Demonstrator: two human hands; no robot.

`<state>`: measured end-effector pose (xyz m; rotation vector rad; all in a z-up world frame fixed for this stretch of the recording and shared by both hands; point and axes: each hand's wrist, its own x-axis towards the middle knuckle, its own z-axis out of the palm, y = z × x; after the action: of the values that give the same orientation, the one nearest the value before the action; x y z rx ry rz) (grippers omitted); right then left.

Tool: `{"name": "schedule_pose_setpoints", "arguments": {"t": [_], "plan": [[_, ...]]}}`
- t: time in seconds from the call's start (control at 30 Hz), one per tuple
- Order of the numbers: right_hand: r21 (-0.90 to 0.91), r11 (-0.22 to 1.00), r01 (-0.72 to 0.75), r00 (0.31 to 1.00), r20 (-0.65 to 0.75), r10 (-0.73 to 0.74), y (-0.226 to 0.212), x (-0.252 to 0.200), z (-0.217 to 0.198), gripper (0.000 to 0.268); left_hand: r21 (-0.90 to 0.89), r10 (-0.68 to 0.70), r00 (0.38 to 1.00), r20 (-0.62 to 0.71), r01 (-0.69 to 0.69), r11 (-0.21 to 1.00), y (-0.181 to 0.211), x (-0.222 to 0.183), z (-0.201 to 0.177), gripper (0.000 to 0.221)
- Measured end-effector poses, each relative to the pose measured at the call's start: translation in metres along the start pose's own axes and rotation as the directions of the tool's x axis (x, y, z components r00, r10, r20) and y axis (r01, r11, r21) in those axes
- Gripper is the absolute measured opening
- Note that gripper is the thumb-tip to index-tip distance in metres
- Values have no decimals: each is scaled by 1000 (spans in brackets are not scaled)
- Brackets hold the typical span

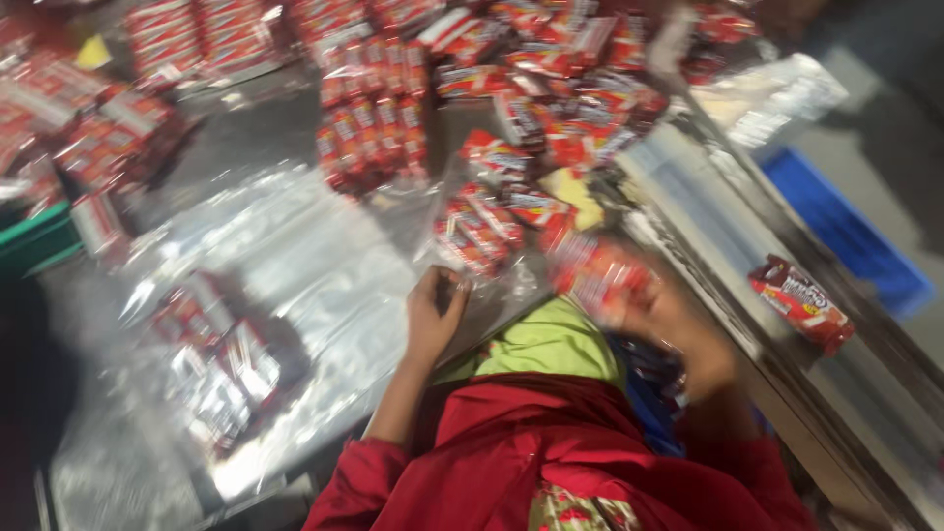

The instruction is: The person repeatedly picks up small snack packets from a pile on a table and places them into a clear plastic bag. They then move the filled bag to the side and continue the process with a new bag.

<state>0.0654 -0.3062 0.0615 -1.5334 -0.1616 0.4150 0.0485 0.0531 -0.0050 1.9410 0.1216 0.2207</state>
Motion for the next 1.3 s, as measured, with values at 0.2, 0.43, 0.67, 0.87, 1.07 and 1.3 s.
{"name": "schedule_pose_setpoints", "arguments": {"t": [0.2, 0.43, 0.67, 0.87, 1.07, 1.3], "plan": [[424, 877, -227, 961, -51, 273, 125, 44, 148, 46, -230, 82, 963, -258, -143, 963, 6, -34, 21, 16], [-861, 318, 398, 806, 162, -570, 80, 122, 192, 115, 73, 537, 828, -161, -533, 843, 31, -30, -11, 14], [-755, 645, 119, 990, 143, -15, 75, 122, 154, 95, 269, 657, 748, 96, -655, 706, 22, -19, -5, 24], [-715, 693, 94, 995, 54, -78, 69, 163, 182, 102, 269, 570, 820, 61, -563, 781, 13, -8, 17, 12], [-218, 815, 537, 740, 584, -332, -40, 61, 36, 21, 609, 210, 967, 147, -255, 751, -3, 19, -14, 17], [-955, 143, -258, 726, -289, -624, -90, 0, -43, 72, 612, 281, 953, 115, -291, 736, 9, 16, -10, 10]]}}
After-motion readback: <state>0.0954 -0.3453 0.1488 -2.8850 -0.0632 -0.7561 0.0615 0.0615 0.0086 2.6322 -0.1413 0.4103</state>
